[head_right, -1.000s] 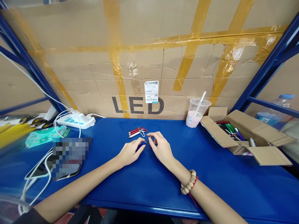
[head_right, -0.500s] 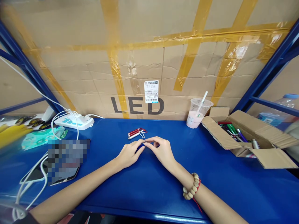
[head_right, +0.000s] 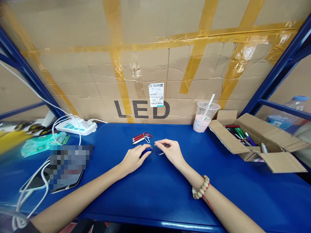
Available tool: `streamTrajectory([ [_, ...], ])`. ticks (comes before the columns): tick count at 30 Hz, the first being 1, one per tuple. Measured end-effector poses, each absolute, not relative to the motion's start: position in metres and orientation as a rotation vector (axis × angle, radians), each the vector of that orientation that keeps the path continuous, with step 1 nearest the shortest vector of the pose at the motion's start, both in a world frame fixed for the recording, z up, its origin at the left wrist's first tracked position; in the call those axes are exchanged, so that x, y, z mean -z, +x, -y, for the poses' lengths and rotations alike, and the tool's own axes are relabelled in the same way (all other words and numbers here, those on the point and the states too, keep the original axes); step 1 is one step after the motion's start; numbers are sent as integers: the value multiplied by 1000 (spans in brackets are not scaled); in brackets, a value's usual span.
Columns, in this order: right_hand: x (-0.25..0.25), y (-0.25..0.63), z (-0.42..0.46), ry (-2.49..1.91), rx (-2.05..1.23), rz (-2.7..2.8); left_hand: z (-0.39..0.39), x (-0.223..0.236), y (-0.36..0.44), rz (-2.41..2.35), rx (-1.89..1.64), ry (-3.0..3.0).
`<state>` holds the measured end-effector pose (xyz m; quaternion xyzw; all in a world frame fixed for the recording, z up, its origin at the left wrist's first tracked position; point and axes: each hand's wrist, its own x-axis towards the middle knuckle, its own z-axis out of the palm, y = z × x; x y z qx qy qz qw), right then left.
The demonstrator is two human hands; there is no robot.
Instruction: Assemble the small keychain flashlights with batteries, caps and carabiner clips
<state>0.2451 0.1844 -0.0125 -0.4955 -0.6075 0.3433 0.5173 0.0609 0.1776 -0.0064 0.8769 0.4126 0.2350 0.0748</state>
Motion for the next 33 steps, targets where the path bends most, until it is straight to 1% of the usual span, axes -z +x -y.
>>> streamTrajectory([
  [10,10,241,-179,-1156,-904,1518,-182,12,59,-1171,-715,2756],
  [18,4,239,-172,-1181,-811,1618,-182,12,58,-1139,-781,2697],
  [28,-4,244,-172,-1157,-855,1739,-177,9,54,-962,-809,2736],
  [33,1,248,-174,-1213,-770,1860,-177,10,54,-937,-715,2739],
])
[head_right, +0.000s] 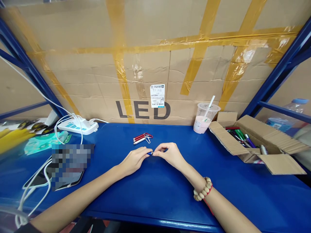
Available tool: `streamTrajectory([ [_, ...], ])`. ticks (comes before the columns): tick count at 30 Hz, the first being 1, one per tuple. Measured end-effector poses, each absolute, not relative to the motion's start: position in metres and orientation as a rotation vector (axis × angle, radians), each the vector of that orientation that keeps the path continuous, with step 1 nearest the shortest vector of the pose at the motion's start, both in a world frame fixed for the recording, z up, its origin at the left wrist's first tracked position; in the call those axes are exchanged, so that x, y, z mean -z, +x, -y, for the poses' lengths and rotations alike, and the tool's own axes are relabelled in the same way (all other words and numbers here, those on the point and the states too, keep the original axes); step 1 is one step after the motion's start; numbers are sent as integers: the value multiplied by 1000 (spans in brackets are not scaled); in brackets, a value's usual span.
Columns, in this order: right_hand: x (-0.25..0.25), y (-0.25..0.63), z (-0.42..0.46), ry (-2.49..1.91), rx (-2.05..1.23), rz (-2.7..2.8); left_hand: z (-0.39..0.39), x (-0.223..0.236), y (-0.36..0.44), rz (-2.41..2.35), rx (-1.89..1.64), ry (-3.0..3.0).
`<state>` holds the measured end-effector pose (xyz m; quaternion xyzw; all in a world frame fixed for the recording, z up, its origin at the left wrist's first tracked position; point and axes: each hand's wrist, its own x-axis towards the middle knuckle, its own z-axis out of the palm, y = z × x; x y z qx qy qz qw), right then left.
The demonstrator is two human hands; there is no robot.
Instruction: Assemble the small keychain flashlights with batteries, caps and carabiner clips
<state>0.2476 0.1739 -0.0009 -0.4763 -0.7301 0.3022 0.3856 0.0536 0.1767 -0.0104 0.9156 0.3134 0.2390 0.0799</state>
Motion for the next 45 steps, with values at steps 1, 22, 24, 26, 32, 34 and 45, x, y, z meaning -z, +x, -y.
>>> streamTrajectory([
  [1,2,249,-174,-1223,-736,1900,-177,11,54,-933,-696,2743],
  [22,2,252,-171,-1158,-857,2204,-181,17,57,-919,-542,2852],
  [24,2,252,-173,-1135,-911,2176,-181,18,58,-931,-560,2848],
  [26,2,252,-174,-1111,-941,2156,-182,19,58,-932,-584,2838],
  [32,0,255,-174,-1192,-797,2230,-181,13,57,-914,-574,2806],
  [34,-1,256,-173,-1212,-718,2278,-181,11,57,-912,-557,2817],
  [45,-2,250,-170,-1266,-515,2253,-180,14,58,-1076,-650,2779],
])
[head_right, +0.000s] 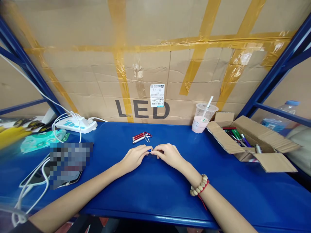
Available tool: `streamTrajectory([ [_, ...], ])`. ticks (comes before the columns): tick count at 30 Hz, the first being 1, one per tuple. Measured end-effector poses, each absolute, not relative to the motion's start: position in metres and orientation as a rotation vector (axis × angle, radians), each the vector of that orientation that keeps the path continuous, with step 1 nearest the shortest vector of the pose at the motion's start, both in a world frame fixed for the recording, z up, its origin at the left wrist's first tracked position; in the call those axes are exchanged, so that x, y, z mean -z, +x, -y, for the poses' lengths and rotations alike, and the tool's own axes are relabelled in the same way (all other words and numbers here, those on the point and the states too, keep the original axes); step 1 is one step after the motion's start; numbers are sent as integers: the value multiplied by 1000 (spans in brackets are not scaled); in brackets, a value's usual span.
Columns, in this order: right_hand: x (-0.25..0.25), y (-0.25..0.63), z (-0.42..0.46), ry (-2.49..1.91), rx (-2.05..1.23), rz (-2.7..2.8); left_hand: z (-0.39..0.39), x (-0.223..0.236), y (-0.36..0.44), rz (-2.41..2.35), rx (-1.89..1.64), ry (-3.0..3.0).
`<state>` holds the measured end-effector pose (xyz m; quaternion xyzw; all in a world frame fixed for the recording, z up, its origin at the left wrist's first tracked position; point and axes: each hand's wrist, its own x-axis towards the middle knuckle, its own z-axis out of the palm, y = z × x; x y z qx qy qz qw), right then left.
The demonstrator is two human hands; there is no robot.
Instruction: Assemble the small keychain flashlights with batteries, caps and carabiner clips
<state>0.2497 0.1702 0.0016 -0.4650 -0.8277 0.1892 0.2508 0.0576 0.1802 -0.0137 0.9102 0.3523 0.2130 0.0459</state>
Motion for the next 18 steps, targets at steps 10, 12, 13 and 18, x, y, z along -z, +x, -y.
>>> streamTrajectory([
  [10,-7,264,-176,-1404,-269,2310,-180,11,57,-1217,-769,2463],
  [12,-7,270,-178,-1451,-280,2346,-179,8,57,-1218,-768,2405],
  [13,-7,272,-179,-1465,-293,2368,-178,8,57,-1211,-768,2382],
  [18,-3,276,-180,-1449,-272,2437,-178,9,58,-1152,-853,2312],
])
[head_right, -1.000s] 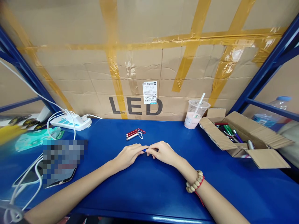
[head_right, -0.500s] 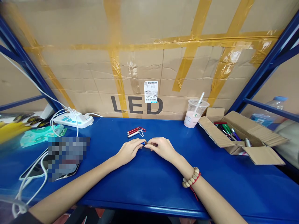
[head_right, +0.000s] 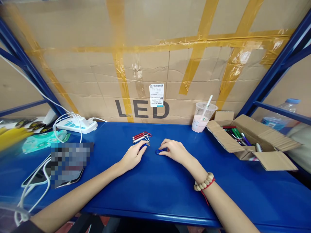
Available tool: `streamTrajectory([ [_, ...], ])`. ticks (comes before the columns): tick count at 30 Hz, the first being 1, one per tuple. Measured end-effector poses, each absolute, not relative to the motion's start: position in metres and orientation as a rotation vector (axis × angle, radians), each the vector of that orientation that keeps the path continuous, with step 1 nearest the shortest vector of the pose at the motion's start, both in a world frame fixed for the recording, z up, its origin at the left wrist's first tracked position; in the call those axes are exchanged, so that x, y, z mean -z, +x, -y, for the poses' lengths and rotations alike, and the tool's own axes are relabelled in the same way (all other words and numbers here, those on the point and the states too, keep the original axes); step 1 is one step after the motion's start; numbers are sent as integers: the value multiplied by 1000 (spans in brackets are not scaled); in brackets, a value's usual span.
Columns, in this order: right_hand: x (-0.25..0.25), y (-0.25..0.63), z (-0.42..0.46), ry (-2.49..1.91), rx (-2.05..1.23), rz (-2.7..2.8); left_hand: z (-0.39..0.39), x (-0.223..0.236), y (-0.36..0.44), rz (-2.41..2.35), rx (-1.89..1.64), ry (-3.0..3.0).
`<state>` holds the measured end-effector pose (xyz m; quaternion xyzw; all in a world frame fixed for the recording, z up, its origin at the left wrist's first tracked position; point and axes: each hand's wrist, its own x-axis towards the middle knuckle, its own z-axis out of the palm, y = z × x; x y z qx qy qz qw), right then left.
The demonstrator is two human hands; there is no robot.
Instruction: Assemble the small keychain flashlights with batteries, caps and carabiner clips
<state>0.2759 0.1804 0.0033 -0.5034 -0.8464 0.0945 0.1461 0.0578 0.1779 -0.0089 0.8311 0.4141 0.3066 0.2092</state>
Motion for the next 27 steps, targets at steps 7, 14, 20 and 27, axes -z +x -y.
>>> streamTrajectory([
  [7,-4,263,-174,-1376,-201,2493,-176,11,61,-1108,-848,2248],
  [14,1,252,-170,-1187,-85,2545,-172,9,63,-1219,-791,2198],
  [20,6,250,-169,-979,81,2505,-169,4,64,-1239,-785,2156],
  [27,6,248,-169,-840,194,2299,-169,5,63,-1133,-806,2198],
])
